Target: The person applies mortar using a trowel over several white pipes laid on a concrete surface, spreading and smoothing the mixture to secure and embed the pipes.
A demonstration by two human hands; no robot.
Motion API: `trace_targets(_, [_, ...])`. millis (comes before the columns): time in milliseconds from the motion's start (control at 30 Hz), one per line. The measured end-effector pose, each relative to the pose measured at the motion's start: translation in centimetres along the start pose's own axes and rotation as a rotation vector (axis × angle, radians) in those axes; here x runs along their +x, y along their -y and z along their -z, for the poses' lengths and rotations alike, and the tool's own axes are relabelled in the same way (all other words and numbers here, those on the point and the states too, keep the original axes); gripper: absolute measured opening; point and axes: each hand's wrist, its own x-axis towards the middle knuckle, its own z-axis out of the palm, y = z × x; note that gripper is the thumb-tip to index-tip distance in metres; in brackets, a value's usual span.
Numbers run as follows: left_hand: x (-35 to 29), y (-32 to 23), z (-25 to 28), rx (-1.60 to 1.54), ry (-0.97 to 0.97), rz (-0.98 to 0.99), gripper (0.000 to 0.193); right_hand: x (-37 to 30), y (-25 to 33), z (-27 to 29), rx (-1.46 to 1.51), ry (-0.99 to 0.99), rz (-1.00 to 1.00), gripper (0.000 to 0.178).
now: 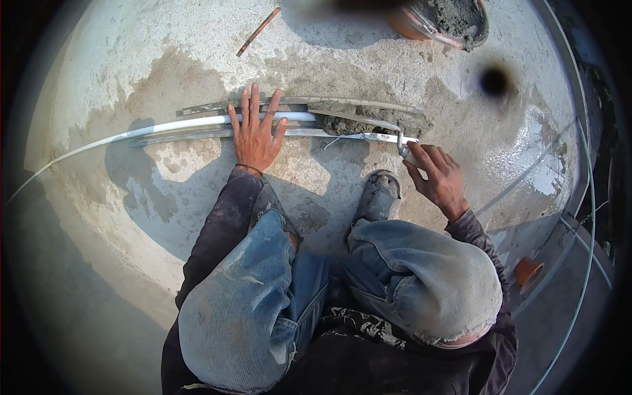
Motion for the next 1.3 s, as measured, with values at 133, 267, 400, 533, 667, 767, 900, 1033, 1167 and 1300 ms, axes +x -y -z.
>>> trace_targets(133, [0.1, 0.0, 0.1, 0.006, -0.009, 0.000, 0.058, -1.0, -0.1, -0.7, 0.000, 0.005, -0.054, 0.051])
trace_targets(267, [-0.1, -0.1, 0.1, 0.018, 0.023, 0.008, 0.059, -1.9, -0.7, -0.5, 0.029, -0.007, -0.038, 0.050])
trace_targets(400, [-0.2, 0.0, -0.1, 0.022, 0.035, 0.021, 0.062, -2.3, -2.1, 0.0, 0.000, -0.011, -0.016, 0.050])
trace_targets(533, [-0.1, 0.0, -0.2, 0.060, 0.037, 0.014, 0.061, -2.7, -3.5, 0.5, -0.026, 0.006, -0.063, 0.048])
trace_targets(667, [-0.1, -0.1, -0.2, 0.033, 0.007, 0.011, 0.060, -3.1, -4.7, 1.1, -0.022, 0.047, -0.028, 0.045])
trace_targets(767, [-0.1, -0.1, -0.3, 0.045, -0.010, -0.004, 0.060, -3.5, -5.0, 1.4, -0.010, 0.040, -0.067, 0.045])
trace_targets(900, [-0.2, -0.1, -0.3, 0.060, -0.012, 0.005, 0.059, -3.9, -5.4, 1.3, -0.028, 0.040, -0.023, 0.045])
trace_targets(1033, [0.0, 0.0, -0.2, 0.050, 0.014, 0.005, 0.060, -4.0, -5.0, 1.4, -0.022, 0.057, -0.055, 0.048])
trace_targets(1167, [-0.1, 0.1, -0.1, 0.038, 0.027, 0.021, 0.061, -4.0, -3.0, 1.1, 0.060, -0.020, -0.027, 0.048])
trace_targets(1300, [0.0, -0.1, -0.2, 0.058, 0.020, 0.003, 0.058, -2.8, -1.6, -0.7, -0.071, 0.113, -0.008, 0.051])
